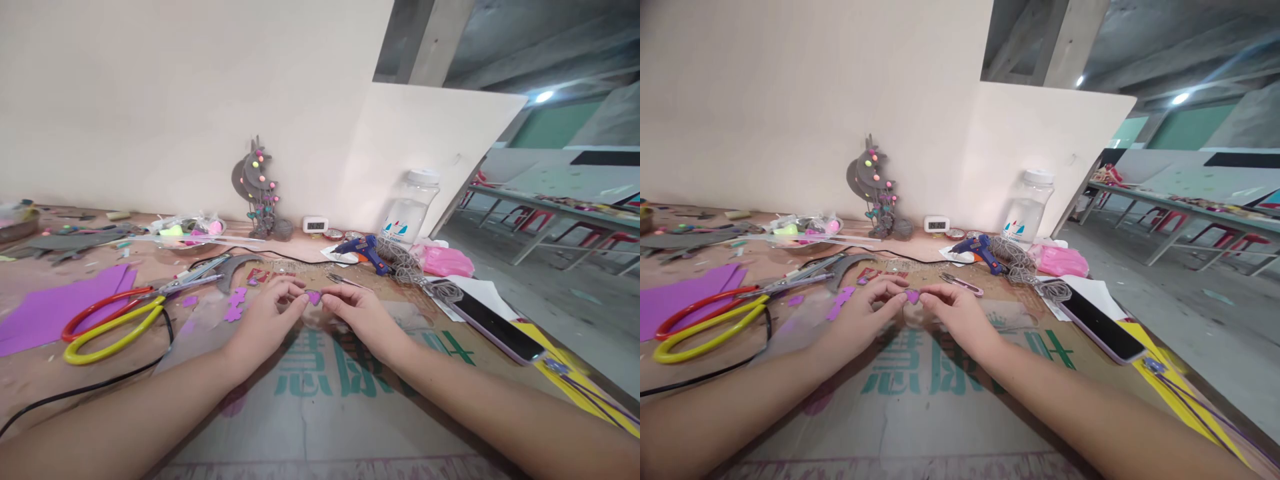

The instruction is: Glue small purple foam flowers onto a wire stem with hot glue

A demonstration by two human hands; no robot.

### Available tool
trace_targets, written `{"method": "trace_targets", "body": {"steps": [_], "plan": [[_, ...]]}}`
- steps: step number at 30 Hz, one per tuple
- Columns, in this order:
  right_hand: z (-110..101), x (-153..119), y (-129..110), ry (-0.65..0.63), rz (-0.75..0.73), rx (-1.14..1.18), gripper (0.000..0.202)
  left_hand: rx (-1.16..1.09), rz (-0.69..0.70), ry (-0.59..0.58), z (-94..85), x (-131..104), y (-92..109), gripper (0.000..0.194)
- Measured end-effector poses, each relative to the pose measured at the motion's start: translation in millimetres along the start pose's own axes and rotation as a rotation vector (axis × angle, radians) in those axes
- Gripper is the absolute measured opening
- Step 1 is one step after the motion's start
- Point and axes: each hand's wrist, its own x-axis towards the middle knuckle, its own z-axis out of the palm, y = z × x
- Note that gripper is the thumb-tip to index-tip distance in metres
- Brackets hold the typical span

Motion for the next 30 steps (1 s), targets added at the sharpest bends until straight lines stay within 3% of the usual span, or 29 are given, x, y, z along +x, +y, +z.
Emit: {"method": "trace_targets", "body": {"steps": [6,12,16,23,30], "plan": [[1.4,-2.2,-2.5,0.028,0.009,0.024,0.022,-0.033,-0.038,-0.06,0.5,-3.7,3.6,0.018],[1.5,-3.1,-4.7,0.066,0.001,0.016,0.022,-0.442,-0.188,-0.118,4.2,-1.4,-6.7,0.027],[2.2,-3.2,-4.8,0.055,-0.004,0.002,0.021,-0.36,-0.19,-0.152,4.1,-0.3,-10.5,0.033],[3.1,-3.6,-4.1,0.089,-0.024,-0.106,0.019,-0.17,-0.174,-0.144,1.7,0.0,-8.6,0.026],[4.2,-2.4,0.5,0.116,-0.047,-0.185,0.018,-0.228,-0.131,-0.129,2.0,-2.1,-4.4,0.024]]}}
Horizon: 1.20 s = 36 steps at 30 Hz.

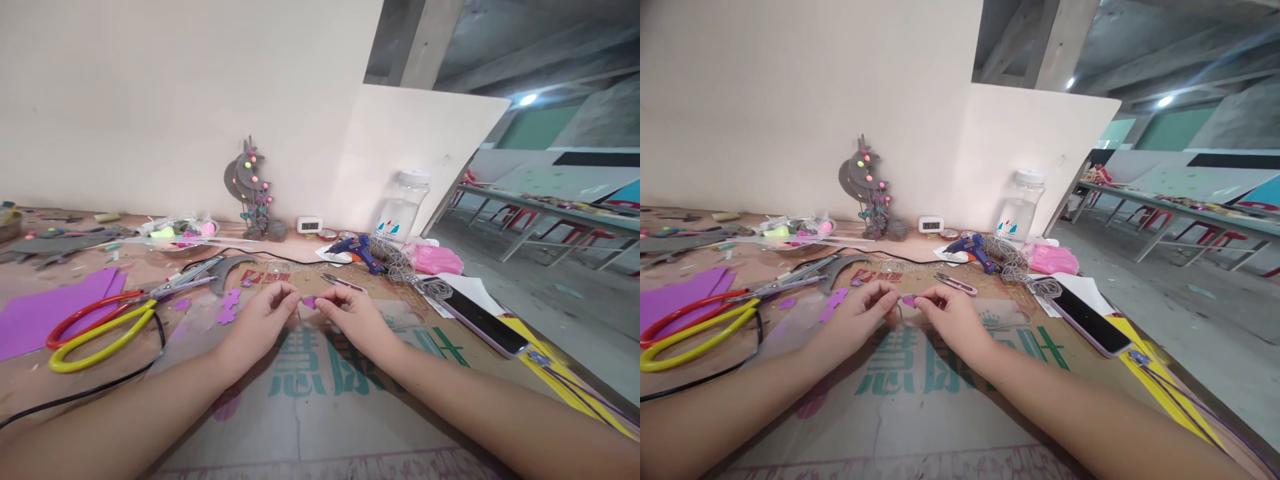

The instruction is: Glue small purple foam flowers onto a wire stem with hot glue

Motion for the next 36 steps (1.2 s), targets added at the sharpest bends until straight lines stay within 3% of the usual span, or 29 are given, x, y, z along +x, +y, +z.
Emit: {"method": "trace_targets", "body": {"steps": [5,12,22,30,33,36], "plan": [[-0.5,0.1,-4.0,0.029,-0.024,-0.019,0.02,-0.148,-0.009,-0.055,4.1,-1.5,-1.8,0.024],[-3.2,-0.8,-8.5,0.013,-0.069,-0.068,0.02,-0.101,-0.036,-0.123,4.7,-3.5,1.8,0.039],[-4.2,1.2,-3.7,-0.037,-0.093,-0.07,0.02,-0.065,-0.032,-0.201,2.4,-1.5,-1.5,0.036],[-4.3,-2.9,-7.7,-0.023,-0.11,-0.086,0.021,0.106,-0.032,-0.04,0.6,-2.0,7.5,0.034],[-3.0,-3.5,-8.0,-0.026,-0.086,-0.084,0.021,0.178,0.048,0.037,-1.0,-0.4,6.7,0.028],[-1.9,-3.6,-8.4,-0.023,-0.079,-0.081,0.019,0.21,0.099,0.04,-1.9,0.7,5.4,0.026]]}}
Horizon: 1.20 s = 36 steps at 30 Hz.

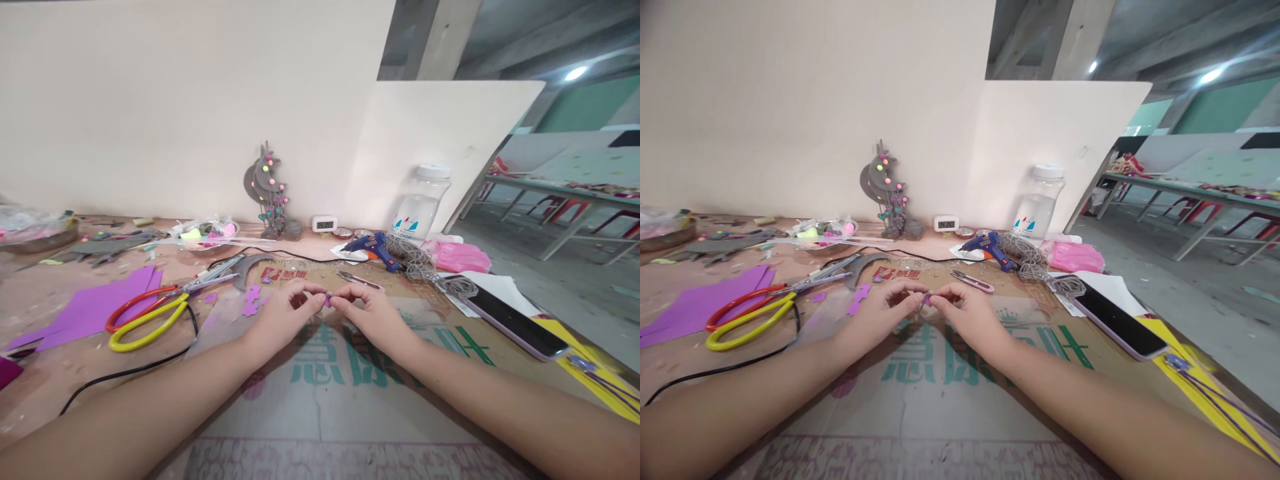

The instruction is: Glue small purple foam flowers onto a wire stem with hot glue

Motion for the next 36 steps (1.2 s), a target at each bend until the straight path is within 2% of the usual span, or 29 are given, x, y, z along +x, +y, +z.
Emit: {"method": "trace_targets", "body": {"steps": [7,14,20,26,30,36], "plan": [[0.0,-0.2,-2.4,-0.005,0.004,-0.016,0.017,0.008,-0.019,-0.036,1.6,-0.2,-2.1,0.026],[-0.5,0.0,-1.0,0.011,-0.021,0.004,0.017,-0.135,-0.087,-0.021,2.4,0.1,-1.1,0.031],[-1.9,-0.8,-2.7,0.044,-0.058,-0.002,0.018,-0.058,-0.118,-0.013,4.2,-0.7,-0.8,0.023],[-2.5,-0.3,-2.3,0.013,-0.055,0.047,0.024,-0.063,-0.113,0.001,3.9,-0.8,1.5,0.022],[-1.8,-0.6,-1.0,-0.026,0.007,0.115,0.02,-0.072,-0.116,-0.004,3.3,-0.8,0.7,0.022],[-0.5,-1.3,-0.8,-0.006,-0.022,0.108,0.018,-0.07,-0.078,-0.011,1.6,0.2,-2.5,0.029]]}}
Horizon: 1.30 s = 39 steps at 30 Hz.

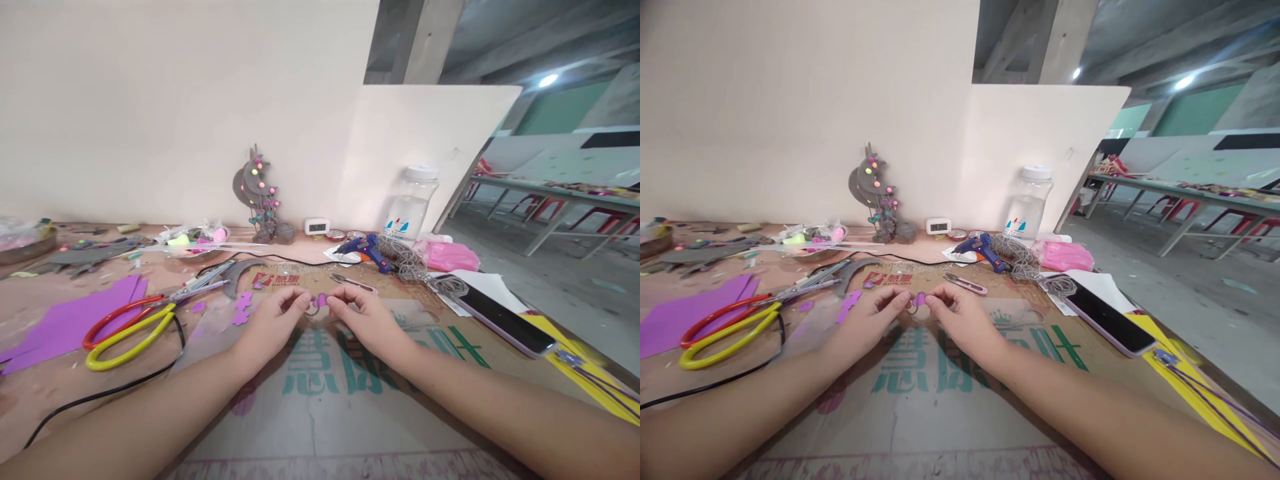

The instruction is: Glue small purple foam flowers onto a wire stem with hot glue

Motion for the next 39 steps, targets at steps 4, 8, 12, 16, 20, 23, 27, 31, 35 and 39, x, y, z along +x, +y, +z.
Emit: {"method": "trace_targets", "body": {"steps": [4,8,12,16,20,23,27,31,35,39], "plan": [[1.0,-0.4,1.5,-0.017,-0.034,-0.058,0.017,-0.031,0.003,0.002,-0.1,0.7,0.3,0.026],[0.8,-0.5,2.4,-0.025,-0.061,-0.102,0.017,-0.014,0.009,0.007,0.3,0.1,1.1,0.024],[0.4,-0.6,1.0,-0.03,-0.059,-0.113,0.017,0.018,0.007,0.001,0.5,-1.0,2.9,0.022],[1.4,-0.5,1.0,-0.032,-0.043,-0.104,0.017,0.007,-0.01,-0.007,0.7,-1.8,5.9,0.022],[2.7,-0.2,4.6,-0.038,-0.017,-0.07,0.018,0.002,0.001,-0.016,0.5,-1.8,4.1,0.024],[2.3,0.0,6.0,-0.028,-0.031,-0.046,0.017,-0.044,0.006,0.012,0.4,-0.4,-2.0,0.03],[1.4,0.6,5.2,-0.019,-0.036,-0.03,0.018,-0.098,-0.026,0.052,1.0,1.7,-6.9,0.034],[0.9,0.6,4.6,-0.008,-0.029,-0.047,0.018,-0.032,-0.027,-0.015,1.4,0.4,-1.6,0.029],[-0.2,0.2,2.6,0.004,-0.038,-0.073,0.019,0.081,0.0,-0.048,2.1,-1.4,3.1,0.025],[-0.2,0.1,1.8,0.006,-0.043,-0.086,0.018,0.078,0.01,-0.065,2.4,-0.7,1.6,0.023]]}}
